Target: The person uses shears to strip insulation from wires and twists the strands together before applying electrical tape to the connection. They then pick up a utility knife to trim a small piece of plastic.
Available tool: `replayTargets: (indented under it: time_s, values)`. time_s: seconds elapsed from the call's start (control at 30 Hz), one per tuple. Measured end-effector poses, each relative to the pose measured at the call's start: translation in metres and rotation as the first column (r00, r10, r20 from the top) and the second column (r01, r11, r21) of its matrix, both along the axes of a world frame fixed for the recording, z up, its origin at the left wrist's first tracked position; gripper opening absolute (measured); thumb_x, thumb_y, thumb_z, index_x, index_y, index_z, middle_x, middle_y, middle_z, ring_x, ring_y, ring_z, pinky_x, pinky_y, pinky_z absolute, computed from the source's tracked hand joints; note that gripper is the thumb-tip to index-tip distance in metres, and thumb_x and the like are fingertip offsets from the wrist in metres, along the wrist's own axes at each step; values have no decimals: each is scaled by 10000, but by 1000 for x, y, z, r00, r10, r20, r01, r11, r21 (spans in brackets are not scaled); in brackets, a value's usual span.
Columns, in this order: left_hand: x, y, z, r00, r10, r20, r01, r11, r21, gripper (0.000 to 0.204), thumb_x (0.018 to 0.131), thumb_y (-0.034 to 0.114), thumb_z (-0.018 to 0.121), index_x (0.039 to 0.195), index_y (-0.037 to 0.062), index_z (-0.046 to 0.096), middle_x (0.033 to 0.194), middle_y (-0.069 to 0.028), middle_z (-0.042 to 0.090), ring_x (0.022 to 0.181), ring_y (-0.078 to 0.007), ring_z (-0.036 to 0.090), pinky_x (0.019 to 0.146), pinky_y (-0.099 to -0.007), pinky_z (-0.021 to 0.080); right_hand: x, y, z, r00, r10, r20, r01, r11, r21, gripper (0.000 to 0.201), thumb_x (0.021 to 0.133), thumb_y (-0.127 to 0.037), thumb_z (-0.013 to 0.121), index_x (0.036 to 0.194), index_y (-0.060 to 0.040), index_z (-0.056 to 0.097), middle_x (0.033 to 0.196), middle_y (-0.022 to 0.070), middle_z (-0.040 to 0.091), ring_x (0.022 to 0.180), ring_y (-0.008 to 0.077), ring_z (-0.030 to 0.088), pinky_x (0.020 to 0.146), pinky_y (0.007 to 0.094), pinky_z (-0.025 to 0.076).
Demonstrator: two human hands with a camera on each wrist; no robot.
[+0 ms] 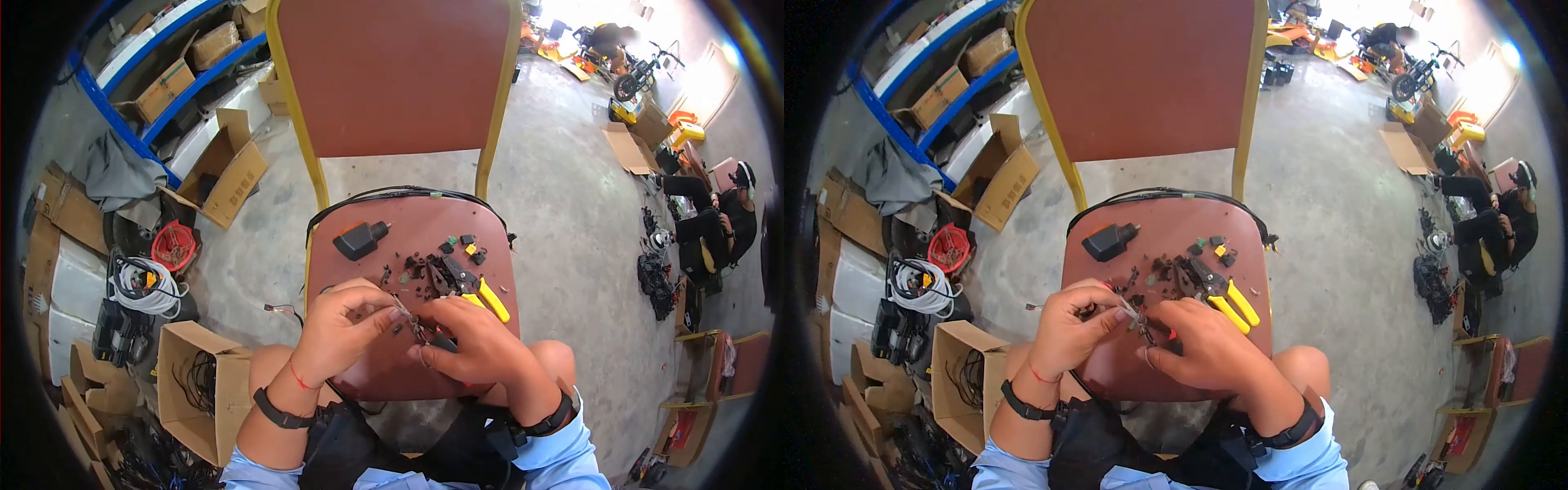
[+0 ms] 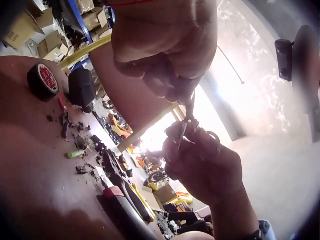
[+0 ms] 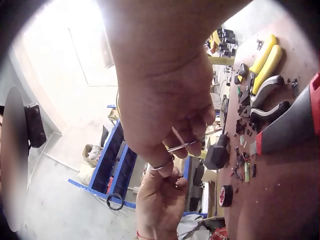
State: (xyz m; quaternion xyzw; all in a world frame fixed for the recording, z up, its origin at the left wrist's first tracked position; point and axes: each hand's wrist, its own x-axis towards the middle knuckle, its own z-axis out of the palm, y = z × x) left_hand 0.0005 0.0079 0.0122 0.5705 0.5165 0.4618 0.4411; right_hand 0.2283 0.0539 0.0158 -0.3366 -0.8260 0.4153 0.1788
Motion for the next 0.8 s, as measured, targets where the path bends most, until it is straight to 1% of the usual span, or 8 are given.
replayTargets:
  time_s: [0.07,0.17,0.3,0.4,0.6,0.67,0.77,0.8]
  values:
    - [0,-1,2,1000,7,-19,-8,1000,-7,113,887,49,776,975,-15,745,916,-49,673,789,-94,581,692,-241,456,-1,1,2,1000,0,16,1,1000,-13,448,823,-271,808,1177,-35,667,999,137,676,958,333,636,830,416,488]
    - [-1,1,0,999,10,-48,-10,1000,6,100,892,40,772,973,-14,748,895,-40,666,761,-83,576,664,-242,455,-2,-1,-3,999,-34,-11,34,999,12,420,826,-267,806,1145,-30,669,956,130,667,906,333,634,794,415,487]
    - [-2,1,-2,996,17,-89,-15,1000,21,88,895,31,765,972,-9,749,878,-31,659,729,-75,555,638,-243,443,-2,1,-3,1000,-4,-22,4,1000,-3,399,825,-259,807,1115,-23,669,912,134,658,850,337,634,756,419,485]
    - [-3,1,1,996,10,-89,-11,1000,-16,81,900,24,757,968,-19,746,884,-29,663,746,-67,568,651,-240,453,-3,1,-2,1000,-4,-25,4,1000,-6,385,825,-253,806,1100,-21,670,897,136,655,832,340,632,742,422,481]
    - [-4,1,-2,994,-12,113,30,986,-163,77,921,31,743,972,-28,746,909,-5,672,773,-50,585,674,-233,469,-4,0,-2,1000,-1,-20,2,999,33,373,825,-248,804,1087,-19,670,894,136,655,826,339,628,727,421,477]
    - [-5,1,-3,993,-16,121,37,985,-168,81,924,35,742,978,-26,745,902,-2,670,778,-51,592,681,-231,473,-4,-1,-2,1000,-2,-25,2,999,39,371,825,-250,804,1078,-16,667,886,137,654,818,339,628,716,418,476]
    - [-7,1,-6,994,-23,110,44,980,-194,86,924,39,744,979,-27,744,881,0,669,796,-50,605,693,-226,480,-4,-1,4,1000,2,-1,-3,998,-58,325,872,-267,763,1040,-17,641,866,186,640,849,410,625,732,474,473]
    - [-7,2,-6,994,-27,102,47,978,-204,87,923,39,746,978,-28,743,871,0,669,803,-49,610,697,-224,482,-3,0,3,1000,3,2,-3,998,-67,328,872,-269,763,1044,-17,641,867,188,641,849,412,627,733,474,474]
